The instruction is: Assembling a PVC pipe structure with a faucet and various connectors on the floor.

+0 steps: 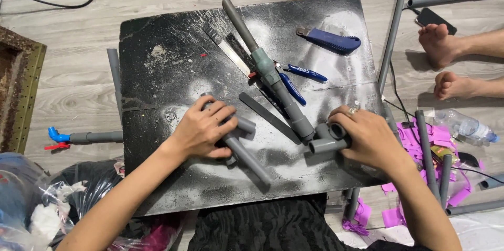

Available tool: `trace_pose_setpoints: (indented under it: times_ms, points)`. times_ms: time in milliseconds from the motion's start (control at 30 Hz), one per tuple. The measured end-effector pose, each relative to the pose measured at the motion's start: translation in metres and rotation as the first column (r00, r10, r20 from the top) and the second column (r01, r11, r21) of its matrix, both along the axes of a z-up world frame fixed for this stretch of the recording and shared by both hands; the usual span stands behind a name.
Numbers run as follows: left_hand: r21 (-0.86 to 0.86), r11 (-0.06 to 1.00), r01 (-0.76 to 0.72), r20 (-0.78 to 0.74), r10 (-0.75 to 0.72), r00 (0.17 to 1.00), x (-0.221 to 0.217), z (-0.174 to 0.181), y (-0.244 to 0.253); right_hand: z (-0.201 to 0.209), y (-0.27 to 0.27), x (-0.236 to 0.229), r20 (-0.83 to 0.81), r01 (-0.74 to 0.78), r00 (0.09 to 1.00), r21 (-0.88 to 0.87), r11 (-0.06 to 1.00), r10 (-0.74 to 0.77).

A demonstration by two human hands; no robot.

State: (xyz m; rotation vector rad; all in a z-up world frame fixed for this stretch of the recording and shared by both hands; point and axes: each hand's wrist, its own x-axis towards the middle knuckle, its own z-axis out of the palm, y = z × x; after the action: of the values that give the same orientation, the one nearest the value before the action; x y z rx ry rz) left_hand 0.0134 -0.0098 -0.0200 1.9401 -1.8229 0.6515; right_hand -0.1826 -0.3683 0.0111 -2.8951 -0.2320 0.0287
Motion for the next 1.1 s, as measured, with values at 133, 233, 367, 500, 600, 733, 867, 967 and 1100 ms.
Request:
trace_pose_setpoints:
  times_ms: [133, 233, 367, 500, 600, 733, 867, 967, 1100]
  points:
    - [0.064, 0.994, -0.087, -0.069, 0.092, 0.993, 0.002, 0.005, 0.002, 0.018, 0.024, 0.002, -0.097, 0.078, 0.992, -0.041, 0.996, -0.081]
    - [0.043, 0.993, -0.106, -0.069, 0.108, 0.992, 0.002, 0.0, 0.003, 0.025, 0.033, 0.0, -0.097, 0.159, 0.983, 0.004, 0.987, -0.157]
    - [0.028, 0.995, -0.092, -0.085, 0.094, 0.992, 0.0, 0.001, 0.001, 0.007, 0.03, -0.002, 0.105, 0.193, 0.974, 0.065, 0.979, -0.199]
    - [0.024, 0.996, -0.089, -0.097, 0.091, 0.991, 0.0, 0.002, 0.001, 0.005, 0.029, 0.005, 0.211, 0.107, 0.967, 0.178, 0.978, -0.144]
    - [0.023, 0.996, -0.088, -0.095, 0.089, 0.991, 0.0, 0.001, 0.0, 0.014, 0.024, 0.008, 0.215, 0.09, 0.964, 0.286, 0.954, -0.155]
    - [0.028, 0.995, -0.094, -0.088, 0.096, 0.991, 0.0, 0.001, 0.0, 0.017, 0.009, 0.014, 0.203, 0.099, 0.953, 0.488, 0.867, -0.223]
    - [0.037, 0.995, -0.091, -0.092, 0.094, 0.991, 0.0, 0.0, 0.0, 0.027, 0.018, 0.033, 0.07, 0.175, 0.961, 0.596, 0.784, -0.268]
    - [0.024, 0.994, -0.105, -0.097, 0.107, 0.99, 0.002, -0.002, -0.001, 0.012, 0.018, 0.05, 0.101, 0.144, 0.952, 0.687, 0.713, -0.29]
    - [0.013, 0.991, -0.13, -0.103, 0.131, 0.986, 0.0, -0.005, 0.001, -0.003, 0.027, 0.069, -0.034, 0.185, 0.928, 0.907, 0.378, -0.372]
